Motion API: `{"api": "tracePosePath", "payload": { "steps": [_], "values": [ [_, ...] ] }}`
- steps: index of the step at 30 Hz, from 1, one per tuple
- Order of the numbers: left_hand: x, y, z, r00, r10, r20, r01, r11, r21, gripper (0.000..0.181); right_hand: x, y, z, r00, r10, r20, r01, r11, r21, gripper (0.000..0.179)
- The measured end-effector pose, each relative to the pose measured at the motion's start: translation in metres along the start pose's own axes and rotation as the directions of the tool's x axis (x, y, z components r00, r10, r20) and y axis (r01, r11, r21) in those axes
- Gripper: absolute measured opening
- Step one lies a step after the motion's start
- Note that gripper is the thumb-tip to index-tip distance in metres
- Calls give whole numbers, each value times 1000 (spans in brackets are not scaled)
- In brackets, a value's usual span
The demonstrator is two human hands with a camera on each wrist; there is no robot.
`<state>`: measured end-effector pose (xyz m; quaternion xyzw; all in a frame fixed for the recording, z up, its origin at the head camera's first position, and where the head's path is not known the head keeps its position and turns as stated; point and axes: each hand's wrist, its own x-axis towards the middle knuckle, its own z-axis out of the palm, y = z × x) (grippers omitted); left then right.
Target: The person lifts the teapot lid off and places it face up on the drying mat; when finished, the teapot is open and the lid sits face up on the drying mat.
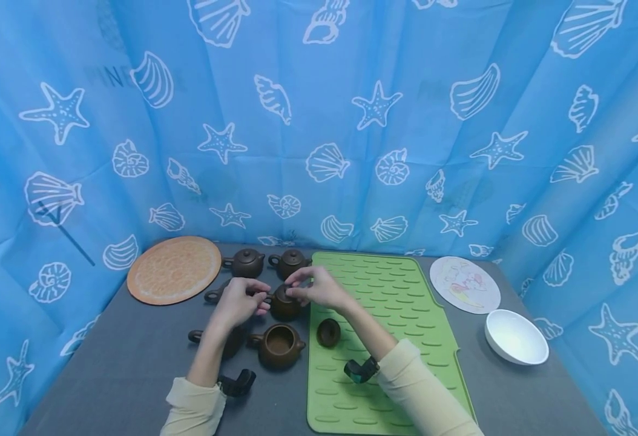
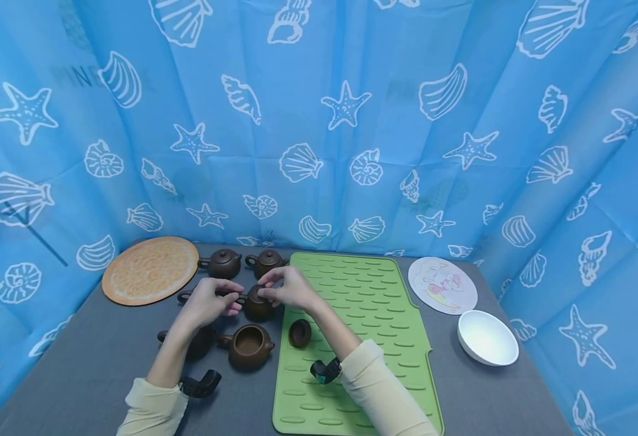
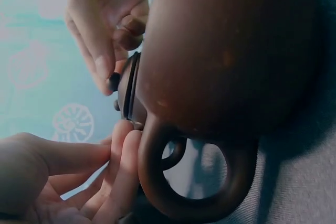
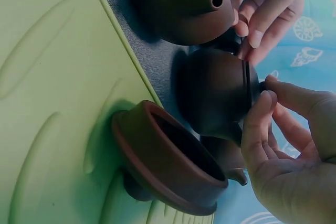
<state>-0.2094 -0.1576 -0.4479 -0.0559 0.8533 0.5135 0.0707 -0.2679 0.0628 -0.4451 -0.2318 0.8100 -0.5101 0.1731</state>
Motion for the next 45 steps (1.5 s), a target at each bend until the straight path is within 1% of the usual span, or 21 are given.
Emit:
{"api": "tracePosePath", "payload": {
  "steps": [5,9,14,18,24,26,31,35,38,41,45],
  "values": [
    [2,0,1,1000,-29,6,29,999,-36,24,2,3,1,1000,-3,-11,3,1000,-27,19],
    [3,0,2,999,-53,9,54,997,-56,23,3,4,1,999,-33,-2,33,998,-44,18],
    [4,0,4,998,-65,6,65,996,-69,22,2,2,1,998,-67,12,68,997,-49,19],
    [5,0,5,998,-66,0,66,996,-67,20,-4,-2,-2,996,-90,-1,90,995,-35,19],
    [4,0,7,998,-56,-18,55,997,-57,19,-21,-7,-14,996,-76,-34,77,997,13,20],
    [3,0,8,998,-54,-22,53,997,-53,19,-27,-8,-19,996,-87,-34,87,996,12,20],
    [3,0,7,998,-50,-30,48,998,-47,19,-45,-9,-33,993,-114,-6,114,993,10,25],
    [3,-1,7,999,-42,-29,41,998,-43,18,-62,-8,-47,993,-116,16,115,993,26,37],
    [4,-2,7,999,-39,-27,38,998,-40,18,-76,-6,-57,991,-128,37,126,990,57,47],
    [4,-2,7,999,-43,-27,42,998,-38,18,-88,-2,-66,990,-135,53,129,987,92,47],
    [4,-2,8,999,-46,-24,45,998,-38,19,-103,8,-75,994,-100,50,94,990,107,43]
  ]
}}
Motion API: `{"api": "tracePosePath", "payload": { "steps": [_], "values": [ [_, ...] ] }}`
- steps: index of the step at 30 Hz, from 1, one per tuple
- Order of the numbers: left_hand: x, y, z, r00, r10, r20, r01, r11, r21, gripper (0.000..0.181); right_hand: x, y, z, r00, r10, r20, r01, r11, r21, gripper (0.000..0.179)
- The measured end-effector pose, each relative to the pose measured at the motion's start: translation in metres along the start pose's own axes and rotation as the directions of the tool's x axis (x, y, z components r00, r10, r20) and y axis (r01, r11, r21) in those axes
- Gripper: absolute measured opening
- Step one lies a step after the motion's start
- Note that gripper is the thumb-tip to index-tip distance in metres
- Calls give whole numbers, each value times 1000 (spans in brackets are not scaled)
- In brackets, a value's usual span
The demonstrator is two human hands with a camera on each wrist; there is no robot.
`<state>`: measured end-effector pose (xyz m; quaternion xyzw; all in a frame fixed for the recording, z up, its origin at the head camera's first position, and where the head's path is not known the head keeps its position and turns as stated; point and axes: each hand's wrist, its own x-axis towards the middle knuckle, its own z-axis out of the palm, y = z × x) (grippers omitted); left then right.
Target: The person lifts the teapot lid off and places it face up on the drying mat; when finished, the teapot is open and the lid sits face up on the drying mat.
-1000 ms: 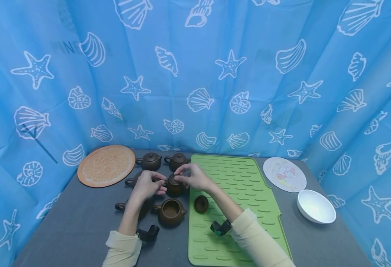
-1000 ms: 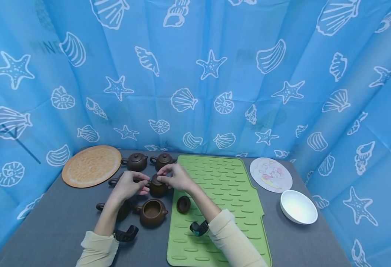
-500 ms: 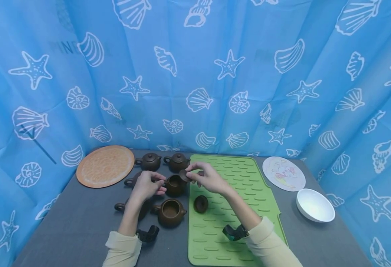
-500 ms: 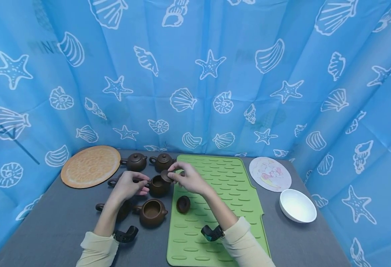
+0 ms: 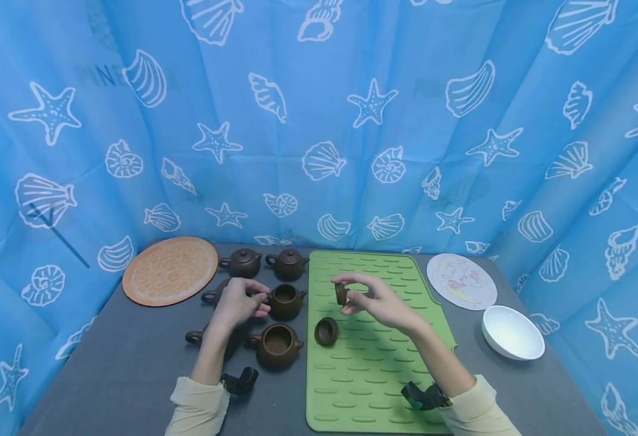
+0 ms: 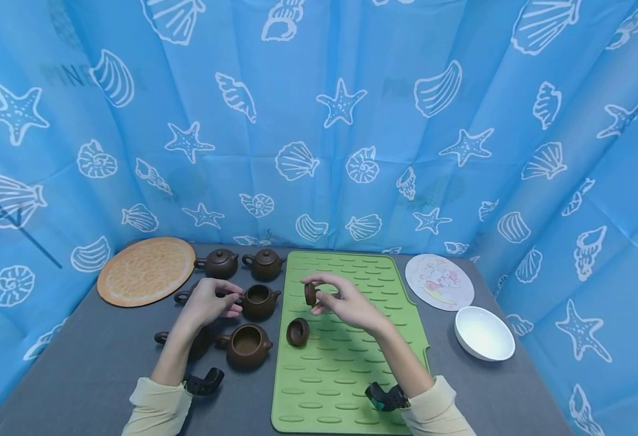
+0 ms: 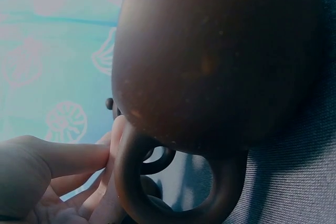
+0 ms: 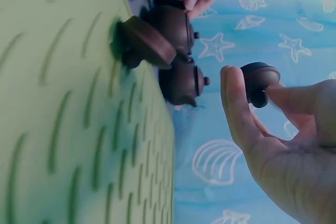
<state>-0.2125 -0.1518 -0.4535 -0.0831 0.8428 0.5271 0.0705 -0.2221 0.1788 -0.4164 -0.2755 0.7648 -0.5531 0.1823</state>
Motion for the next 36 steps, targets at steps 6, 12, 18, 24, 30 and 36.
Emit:
{"api": "tracePosePath", "payload": {
  "steps": [6,12,18,24,30,36],
  "values": [
    [0,1,-1,1000,6,-1,-6,1000,0,18,-21,14,-8,1000,18,-2,-18,1000,-16,47],
    [-2,2,0,1000,-10,2,10,1000,-9,18,-38,29,-8,999,37,4,-36,997,-67,52],
    [-2,3,1,1000,-10,-3,10,1000,0,18,-47,41,-3,997,76,22,-74,996,-57,53],
    [-1,3,2,1000,-2,-3,2,1000,11,18,-49,51,0,992,128,10,-127,989,-78,53],
    [-1,3,2,1000,7,-4,-7,1000,16,17,-47,55,4,990,140,-1,-139,984,-110,50],
    [-1,4,-1,1000,9,10,-10,1000,20,18,-43,53,8,992,126,6,-122,971,-206,52]
  ]
}}
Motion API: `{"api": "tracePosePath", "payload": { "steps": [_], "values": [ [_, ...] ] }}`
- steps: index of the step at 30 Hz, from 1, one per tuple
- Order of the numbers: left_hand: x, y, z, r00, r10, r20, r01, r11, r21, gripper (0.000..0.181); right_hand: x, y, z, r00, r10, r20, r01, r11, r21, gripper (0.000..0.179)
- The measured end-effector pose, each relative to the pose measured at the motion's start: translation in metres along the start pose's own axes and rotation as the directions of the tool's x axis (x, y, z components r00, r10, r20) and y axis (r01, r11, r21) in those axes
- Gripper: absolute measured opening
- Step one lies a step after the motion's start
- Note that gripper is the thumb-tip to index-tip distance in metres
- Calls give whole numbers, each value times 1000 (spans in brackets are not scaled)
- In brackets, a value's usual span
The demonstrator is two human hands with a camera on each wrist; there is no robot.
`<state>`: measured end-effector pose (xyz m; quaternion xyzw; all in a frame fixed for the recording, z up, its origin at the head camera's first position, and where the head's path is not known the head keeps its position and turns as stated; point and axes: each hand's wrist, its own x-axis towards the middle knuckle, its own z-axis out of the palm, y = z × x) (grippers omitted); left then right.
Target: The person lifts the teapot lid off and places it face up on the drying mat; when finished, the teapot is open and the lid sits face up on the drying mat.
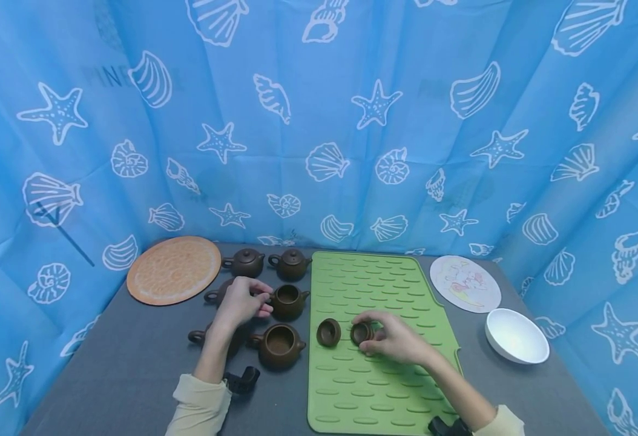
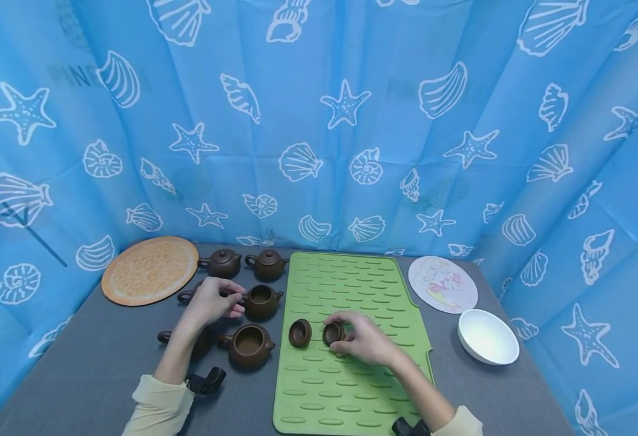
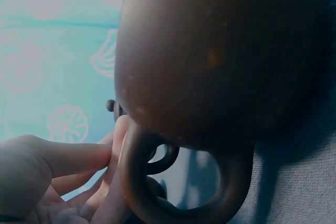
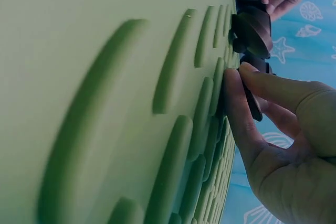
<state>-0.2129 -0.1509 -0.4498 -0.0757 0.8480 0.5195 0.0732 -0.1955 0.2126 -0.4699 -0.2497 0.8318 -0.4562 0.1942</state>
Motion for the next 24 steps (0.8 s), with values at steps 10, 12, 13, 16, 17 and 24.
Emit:
{"api": "tracePosePath", "payload": {
  "steps": [10,12,13,16,17,24],
  "values": [
    [4,15,-16,998,15,62,-20,997,80,23,3,-2,-3,999,-25,31,28,996,-81,59],
    [6,21,-22,997,29,77,-36,995,95,24,3,-3,-4,999,-23,35,26,996,-86,61],
    [7,24,-26,996,33,83,-41,994,97,24,3,-4,-5,999,-24,34,28,995,-93,63],
    [11,33,-37,993,54,100,-65,993,102,23,3,-7,-9,999,-29,32,33,993,-116,65],
    [13,36,-40,992,64,105,-75,992,101,22,4,-8,-10,999,-28,30,32,992,-125,65],
    [27,52,-54,978,129,161,-145,985,94,22,11,-17,-22,999,-44,20,47,982,-182,63]
  ]
}}
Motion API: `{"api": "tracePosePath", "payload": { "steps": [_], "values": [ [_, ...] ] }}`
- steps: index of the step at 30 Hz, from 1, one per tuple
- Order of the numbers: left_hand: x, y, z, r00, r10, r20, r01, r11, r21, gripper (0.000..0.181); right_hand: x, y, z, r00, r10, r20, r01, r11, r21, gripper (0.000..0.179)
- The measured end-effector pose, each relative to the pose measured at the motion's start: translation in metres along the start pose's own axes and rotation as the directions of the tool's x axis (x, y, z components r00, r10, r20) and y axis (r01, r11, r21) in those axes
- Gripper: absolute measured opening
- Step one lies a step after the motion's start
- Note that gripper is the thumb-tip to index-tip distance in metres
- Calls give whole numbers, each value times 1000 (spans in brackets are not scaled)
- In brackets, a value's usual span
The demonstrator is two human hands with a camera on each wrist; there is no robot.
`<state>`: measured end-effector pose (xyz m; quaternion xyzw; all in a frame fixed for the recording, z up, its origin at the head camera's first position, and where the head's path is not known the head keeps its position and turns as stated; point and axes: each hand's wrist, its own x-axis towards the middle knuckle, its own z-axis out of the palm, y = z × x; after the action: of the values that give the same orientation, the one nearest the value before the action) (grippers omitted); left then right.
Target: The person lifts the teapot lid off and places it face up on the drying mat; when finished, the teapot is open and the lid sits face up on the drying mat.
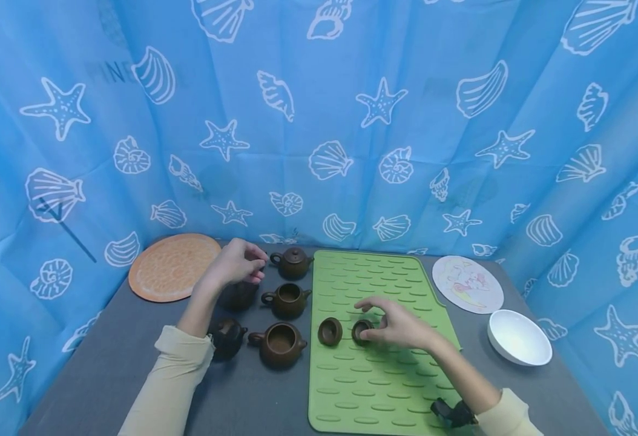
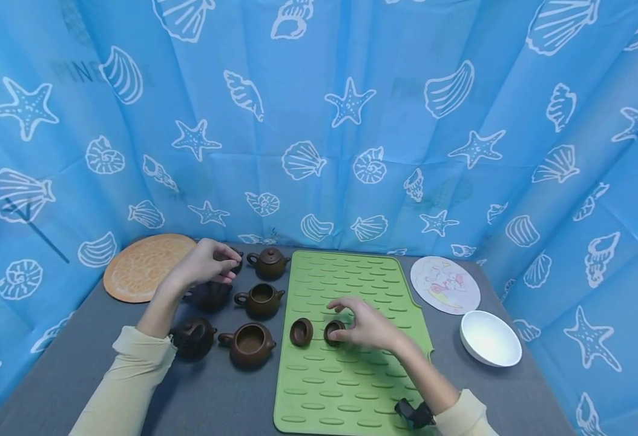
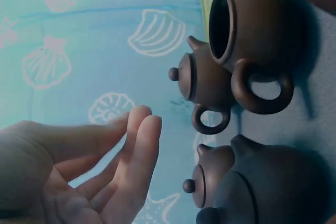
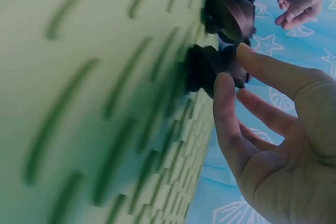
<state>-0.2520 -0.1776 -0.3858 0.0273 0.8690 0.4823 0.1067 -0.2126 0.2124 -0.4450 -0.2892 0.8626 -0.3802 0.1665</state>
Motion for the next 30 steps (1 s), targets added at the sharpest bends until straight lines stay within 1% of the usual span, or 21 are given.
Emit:
{"api": "tracePosePath", "payload": {
  "steps": [4,7,11,14,19,21,26,30],
  "values": [
    [10,5,-2,999,21,50,-22,1000,6,23,11,-6,-10,1000,-2,-29,2,1000,-6,60],
    [19,5,-1,997,21,80,-21,1000,-1,24,24,-12,-15,998,-6,-55,7,999,31,53],
    [32,1,-1,993,-5,119,6,1000,-6,29,46,-22,-17,996,-10,-94,17,997,77,46],
    [40,-1,-2,991,-20,135,21,1000,-2,32,64,-30,-17,993,-2,-117,15,994,107,44],
    [48,-4,-2,990,-37,135,37,999,1,32,94,-43,-14,992,-1,-128,22,987,161,43],
    [50,-6,-2,989,-51,135,53,999,-12,32,106,-47,-12,992,-3,-128,26,984,175,43],
    [56,-10,-1,988,-89,124,100,991,-92,32,129,-54,-8,990,4,-144,26,979,201,39],
    [60,-13,1,990,-95,100,108,985,-134,33,143,-58,-4,986,11,-164,22,979,201,39]
  ]
}}
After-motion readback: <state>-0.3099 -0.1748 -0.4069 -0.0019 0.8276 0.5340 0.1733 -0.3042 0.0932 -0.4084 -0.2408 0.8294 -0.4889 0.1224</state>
